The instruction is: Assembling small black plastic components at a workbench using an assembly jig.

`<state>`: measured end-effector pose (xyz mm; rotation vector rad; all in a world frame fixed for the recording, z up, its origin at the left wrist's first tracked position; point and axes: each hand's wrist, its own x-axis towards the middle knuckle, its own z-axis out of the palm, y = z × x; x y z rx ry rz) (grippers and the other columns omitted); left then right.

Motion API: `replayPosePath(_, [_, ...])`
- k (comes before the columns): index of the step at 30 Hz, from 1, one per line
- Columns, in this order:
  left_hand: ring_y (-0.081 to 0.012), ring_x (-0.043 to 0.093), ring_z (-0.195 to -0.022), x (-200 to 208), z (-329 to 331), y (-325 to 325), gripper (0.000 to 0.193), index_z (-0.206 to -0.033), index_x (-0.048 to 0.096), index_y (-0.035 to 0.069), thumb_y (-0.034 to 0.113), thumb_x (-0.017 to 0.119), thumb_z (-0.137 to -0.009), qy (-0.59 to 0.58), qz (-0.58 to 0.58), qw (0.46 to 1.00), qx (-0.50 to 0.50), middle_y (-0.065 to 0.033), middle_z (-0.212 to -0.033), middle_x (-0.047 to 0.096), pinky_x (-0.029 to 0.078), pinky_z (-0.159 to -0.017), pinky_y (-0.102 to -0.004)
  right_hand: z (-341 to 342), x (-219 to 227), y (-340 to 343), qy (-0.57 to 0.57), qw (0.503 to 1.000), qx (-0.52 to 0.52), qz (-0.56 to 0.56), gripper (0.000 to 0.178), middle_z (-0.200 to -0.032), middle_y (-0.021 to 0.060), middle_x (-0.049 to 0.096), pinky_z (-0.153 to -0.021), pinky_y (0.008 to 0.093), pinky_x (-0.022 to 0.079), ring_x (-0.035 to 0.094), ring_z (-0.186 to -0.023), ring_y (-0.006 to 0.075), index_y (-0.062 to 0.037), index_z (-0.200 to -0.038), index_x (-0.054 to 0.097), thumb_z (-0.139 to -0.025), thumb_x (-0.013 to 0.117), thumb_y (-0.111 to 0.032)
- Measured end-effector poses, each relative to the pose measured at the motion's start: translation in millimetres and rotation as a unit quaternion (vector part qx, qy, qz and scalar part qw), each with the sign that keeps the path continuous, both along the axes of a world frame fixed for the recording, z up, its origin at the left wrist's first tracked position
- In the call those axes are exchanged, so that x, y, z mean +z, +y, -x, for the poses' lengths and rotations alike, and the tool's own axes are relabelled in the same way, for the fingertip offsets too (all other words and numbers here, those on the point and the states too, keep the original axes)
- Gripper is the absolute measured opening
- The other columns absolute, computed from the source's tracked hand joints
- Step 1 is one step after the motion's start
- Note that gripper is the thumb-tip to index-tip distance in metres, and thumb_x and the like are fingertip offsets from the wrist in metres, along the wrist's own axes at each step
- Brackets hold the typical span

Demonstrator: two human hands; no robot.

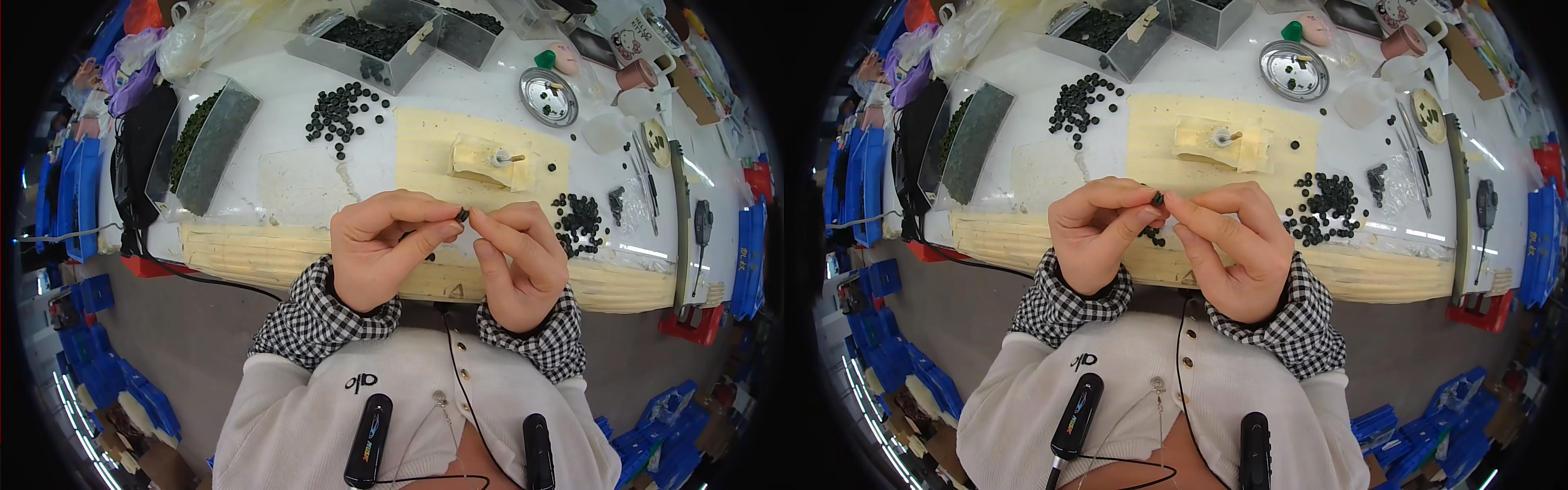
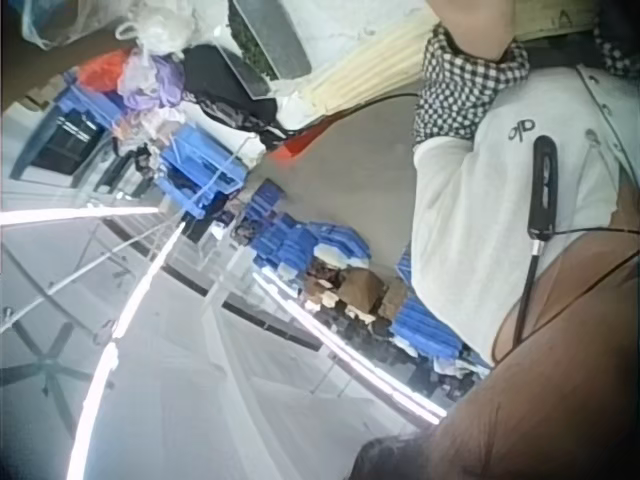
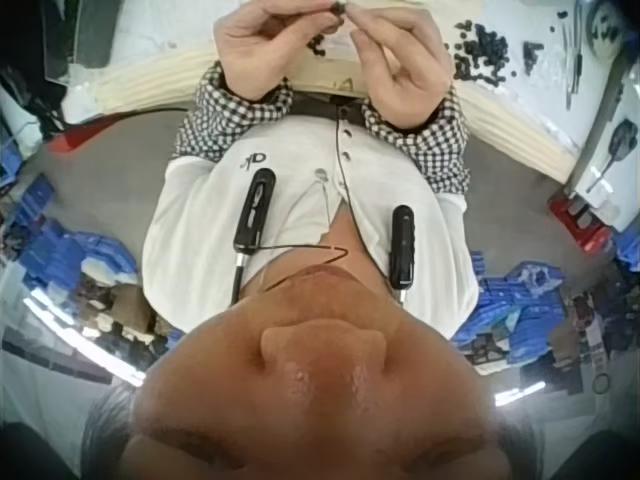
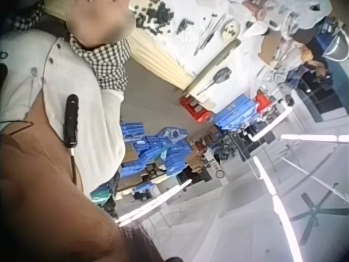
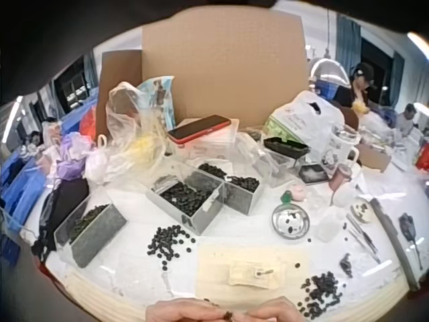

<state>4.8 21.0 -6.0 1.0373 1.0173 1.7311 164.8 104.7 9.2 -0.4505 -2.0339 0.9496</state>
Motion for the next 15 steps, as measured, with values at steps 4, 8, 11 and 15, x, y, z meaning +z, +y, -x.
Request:
replayPosePath(4, [-0.0173,0.064,-0.092,4.3,-2.6,-0.7,0.023,-0.103,0.062,-0.009,-0.011,0.064,-0.081,-0.030,0.031,0.999,0.008,-0.0158,-0.100,0.065,0.053,-0.083,-0.0255,-0.1,0.4,0.1,-0.002,1.000,0.001,0.005,0.035,-0.087,0.0099,0.060,-0.067,0.0282,0.047,0.057,-0.075,0.0209,-0.0022,-0.108,0.067,-0.075,0.066,0.008])
replayPosePath(8, [-0.0175,0.064,-0.095,7.4,-1.7,-1.6,0.024,-0.104,0.062,-0.009,-0.011,0.065,-0.080,-0.016,0.063,0.998,0.007,-0.0160,-0.102,0.065,0.053,-0.085,-0.0263,0.0,-0.1,-0.3,-0.005,1.000,0.002,0.009,0.035,-0.087,0.0102,0.060,-0.068,0.0282,0.047,0.057,-0.075,0.0212,-0.0019,-0.108,0.067,-0.075,0.066,0.008])
replayPosePath(11, [-0.0183,0.065,-0.094,5.4,-1.6,0.2,0.024,-0.103,0.062,-0.009,-0.010,0.065,-0.080,-0.001,0.037,0.999,0.007,-0.0163,-0.101,0.065,0.053,-0.085,-0.0269,0.3,0.1,0.5,-0.007,1.000,0.006,0.006,0.034,-0.087,0.0102,0.060,-0.068,0.0283,0.047,0.058,-0.075,0.0214,-0.0016,-0.108,0.067,-0.075,0.066,0.008])
replayPosePath(15, [-0.0190,0.065,-0.093,2.1,-2.0,0.4,0.023,-0.103,0.062,-0.009,-0.010,0.065,-0.080,-0.015,0.033,0.999,0.011,-0.0166,-0.101,0.065,0.053,-0.085,-0.0269,0.3,0.4,1.0,-0.010,1.000,0.011,0.002,0.034,-0.087,0.0103,0.060,-0.068,0.0286,0.047,0.058,-0.076,0.0216,-0.0012,-0.108,0.067,-0.075,0.066,0.008])
